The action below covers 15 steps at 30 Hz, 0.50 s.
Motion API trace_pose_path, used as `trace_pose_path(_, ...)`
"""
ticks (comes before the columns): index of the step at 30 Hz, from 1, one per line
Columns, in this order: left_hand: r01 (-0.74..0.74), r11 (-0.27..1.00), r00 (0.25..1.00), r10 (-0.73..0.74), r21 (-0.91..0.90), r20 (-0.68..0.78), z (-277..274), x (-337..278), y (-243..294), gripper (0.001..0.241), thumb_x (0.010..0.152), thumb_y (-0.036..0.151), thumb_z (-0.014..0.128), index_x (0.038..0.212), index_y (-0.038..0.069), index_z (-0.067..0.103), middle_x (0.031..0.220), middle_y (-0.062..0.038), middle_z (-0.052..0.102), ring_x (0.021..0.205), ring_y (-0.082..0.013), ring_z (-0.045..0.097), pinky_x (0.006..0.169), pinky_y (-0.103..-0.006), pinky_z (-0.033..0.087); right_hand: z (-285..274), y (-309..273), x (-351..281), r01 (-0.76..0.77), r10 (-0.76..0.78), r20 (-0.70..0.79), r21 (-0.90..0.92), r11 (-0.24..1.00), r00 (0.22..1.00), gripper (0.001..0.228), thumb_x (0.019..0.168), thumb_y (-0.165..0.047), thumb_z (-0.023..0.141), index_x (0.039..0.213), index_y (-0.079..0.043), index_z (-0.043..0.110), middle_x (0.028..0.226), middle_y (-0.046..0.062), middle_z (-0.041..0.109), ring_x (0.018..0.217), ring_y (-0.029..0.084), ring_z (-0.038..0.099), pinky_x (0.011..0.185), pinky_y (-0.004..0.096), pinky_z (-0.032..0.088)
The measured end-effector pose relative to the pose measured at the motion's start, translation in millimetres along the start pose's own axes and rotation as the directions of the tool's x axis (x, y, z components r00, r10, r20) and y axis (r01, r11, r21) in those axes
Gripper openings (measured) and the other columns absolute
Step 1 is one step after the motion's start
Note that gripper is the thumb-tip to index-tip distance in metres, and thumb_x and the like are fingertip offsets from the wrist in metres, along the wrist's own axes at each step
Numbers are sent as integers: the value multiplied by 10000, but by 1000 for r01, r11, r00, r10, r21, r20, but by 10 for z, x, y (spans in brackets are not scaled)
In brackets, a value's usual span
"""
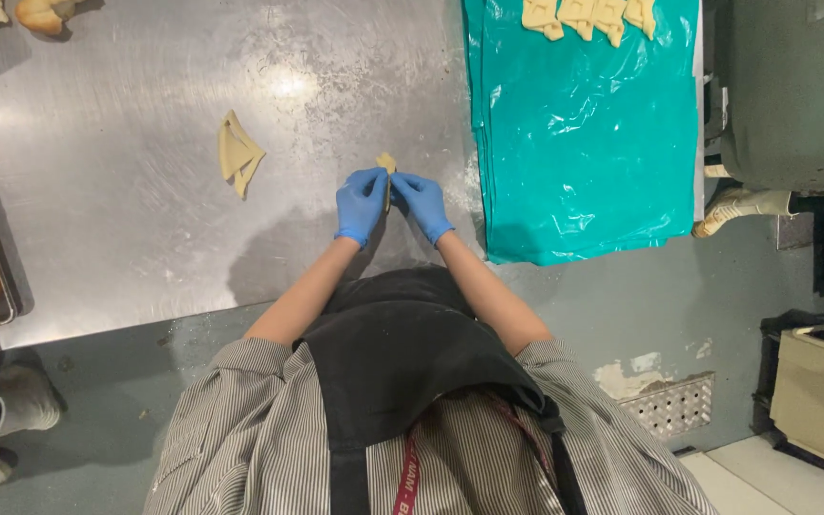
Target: Fold pre-cut pieces of dough into specific geometric shapes on a prep table.
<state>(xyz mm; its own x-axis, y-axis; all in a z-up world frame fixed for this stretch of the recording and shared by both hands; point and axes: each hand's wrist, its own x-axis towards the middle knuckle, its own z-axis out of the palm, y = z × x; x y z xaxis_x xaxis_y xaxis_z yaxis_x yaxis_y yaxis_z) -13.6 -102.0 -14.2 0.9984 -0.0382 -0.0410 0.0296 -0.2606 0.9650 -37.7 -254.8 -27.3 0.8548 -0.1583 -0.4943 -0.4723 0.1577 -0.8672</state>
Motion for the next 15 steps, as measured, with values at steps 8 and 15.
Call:
trace_pose_path(8,152,988,988,-152,-30,-1,-32,9,-22,270,917,256,764,1050,22,780,1002,-156,768,870,-263,764,815,-332,593,10,-26,-1,66,-62,36,-123,990,997,334,983,-280,679,1073,31,761,913,58,763,812,116,705,757,266,582)
trace_pose_path(15,173,985,985,-174,-16,-6,3,-36,-142,265,986,247,679,1083,19,774,1008,-169,769,865,-242,749,802,-347,585,53,-25,-14,106,-133,-64,-322,941,989,357,921,-249,759,1123,46,764,976,90,790,853,131,726,764,253,579)
